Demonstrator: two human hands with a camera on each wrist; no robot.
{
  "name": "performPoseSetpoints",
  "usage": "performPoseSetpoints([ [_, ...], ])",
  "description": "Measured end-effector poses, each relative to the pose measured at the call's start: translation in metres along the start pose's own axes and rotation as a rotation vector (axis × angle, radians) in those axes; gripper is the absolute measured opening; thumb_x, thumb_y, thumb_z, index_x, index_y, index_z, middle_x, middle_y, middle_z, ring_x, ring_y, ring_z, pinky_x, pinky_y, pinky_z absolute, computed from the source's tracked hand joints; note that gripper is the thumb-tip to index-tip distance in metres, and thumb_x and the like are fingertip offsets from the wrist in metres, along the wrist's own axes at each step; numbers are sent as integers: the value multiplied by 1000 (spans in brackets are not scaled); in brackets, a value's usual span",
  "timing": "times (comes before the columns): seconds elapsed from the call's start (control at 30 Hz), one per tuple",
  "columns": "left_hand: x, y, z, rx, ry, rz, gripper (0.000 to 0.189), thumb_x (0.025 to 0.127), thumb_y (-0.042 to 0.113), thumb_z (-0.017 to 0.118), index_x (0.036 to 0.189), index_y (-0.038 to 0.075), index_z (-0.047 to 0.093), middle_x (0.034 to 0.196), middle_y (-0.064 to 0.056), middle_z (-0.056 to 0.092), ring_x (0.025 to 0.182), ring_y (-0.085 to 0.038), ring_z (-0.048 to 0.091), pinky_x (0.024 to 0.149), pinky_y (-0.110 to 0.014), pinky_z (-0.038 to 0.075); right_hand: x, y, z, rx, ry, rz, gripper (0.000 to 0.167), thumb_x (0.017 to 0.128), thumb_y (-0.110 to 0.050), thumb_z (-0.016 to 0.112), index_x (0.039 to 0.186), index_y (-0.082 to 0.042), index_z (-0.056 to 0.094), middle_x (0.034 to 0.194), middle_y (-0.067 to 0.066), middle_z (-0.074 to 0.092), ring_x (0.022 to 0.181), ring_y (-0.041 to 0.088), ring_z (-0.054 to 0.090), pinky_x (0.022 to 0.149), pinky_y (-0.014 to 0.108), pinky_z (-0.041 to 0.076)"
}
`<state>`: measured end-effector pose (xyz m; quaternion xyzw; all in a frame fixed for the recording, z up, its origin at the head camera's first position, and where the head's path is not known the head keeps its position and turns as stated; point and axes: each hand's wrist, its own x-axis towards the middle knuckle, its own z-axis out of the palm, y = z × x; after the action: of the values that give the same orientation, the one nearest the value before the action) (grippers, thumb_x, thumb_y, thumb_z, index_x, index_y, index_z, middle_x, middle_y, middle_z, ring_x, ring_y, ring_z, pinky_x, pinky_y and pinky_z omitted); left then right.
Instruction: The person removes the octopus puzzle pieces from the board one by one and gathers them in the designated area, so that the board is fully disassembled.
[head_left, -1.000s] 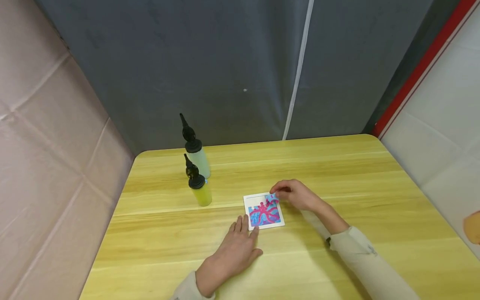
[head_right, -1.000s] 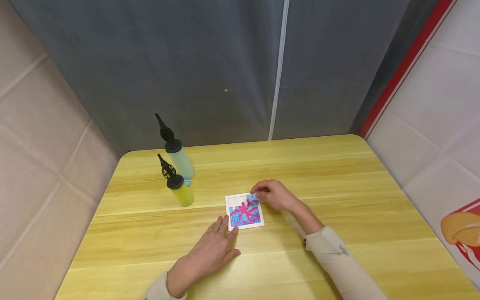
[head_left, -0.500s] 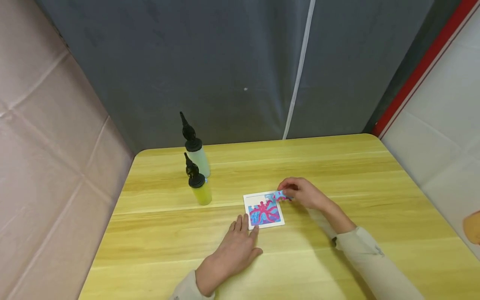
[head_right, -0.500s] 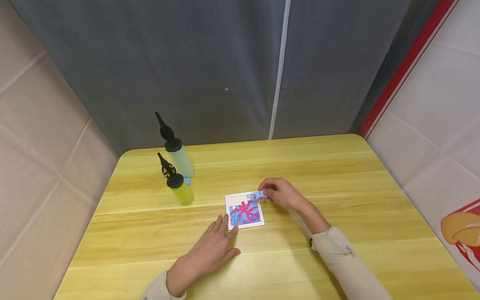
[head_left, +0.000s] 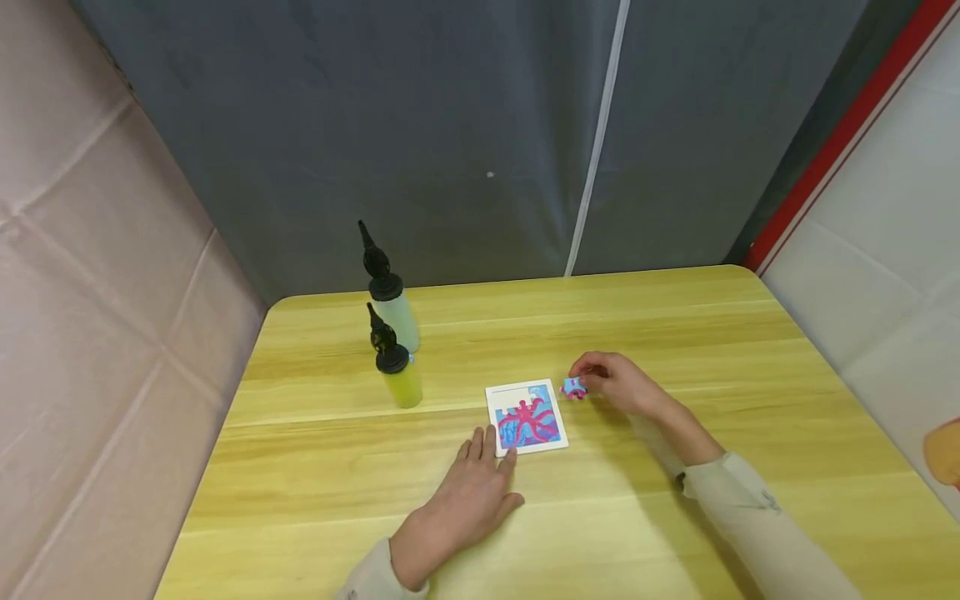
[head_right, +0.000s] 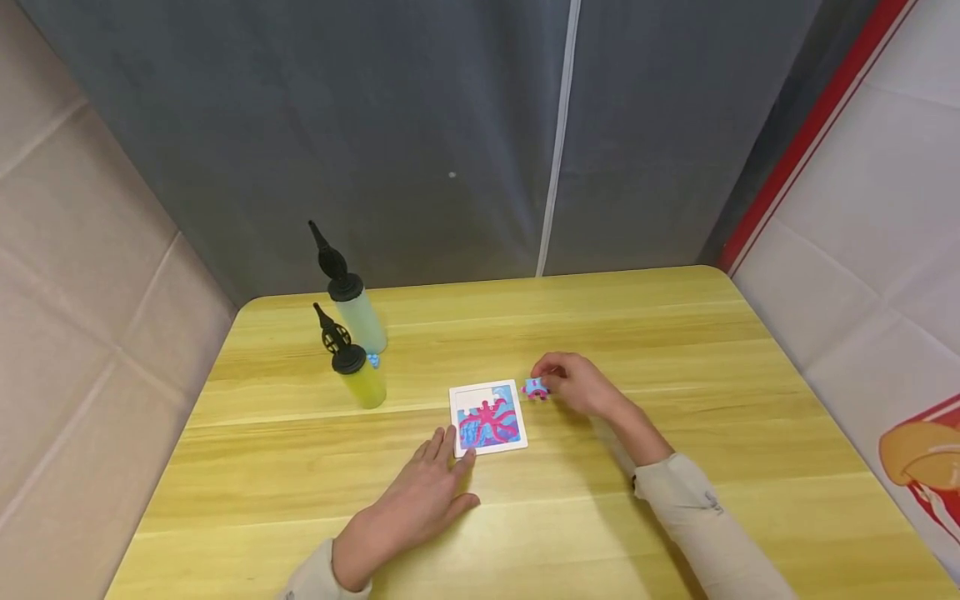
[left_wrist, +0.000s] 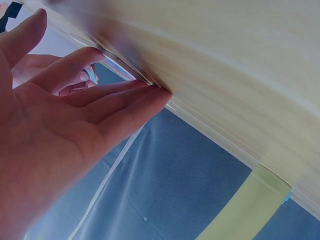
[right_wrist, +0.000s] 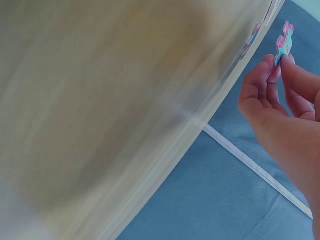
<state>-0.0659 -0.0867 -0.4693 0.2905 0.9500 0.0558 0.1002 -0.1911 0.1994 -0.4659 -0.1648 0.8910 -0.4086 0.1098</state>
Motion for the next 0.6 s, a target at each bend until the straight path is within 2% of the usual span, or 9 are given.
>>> performPoseSetpoints([
  [0.23,0,0,2,16,8,9,63,101,50,60,148,7,56,158,-35,38,148,-51,38,119,-55,40,-4,5,-5,-14,15,42,16,101,-1,57,107,-4,71,102,11,70,91,20,57,78,24,50],
  [0.6,1,0,1,30,22,15,63,101,50,60,147,7,57,156,-36,40,146,-51,41,118,-55,41,-8,9,-13,13,20,51,15,101,0,57,107,-2,70,101,13,69,91,21,58,77,24,50],
])
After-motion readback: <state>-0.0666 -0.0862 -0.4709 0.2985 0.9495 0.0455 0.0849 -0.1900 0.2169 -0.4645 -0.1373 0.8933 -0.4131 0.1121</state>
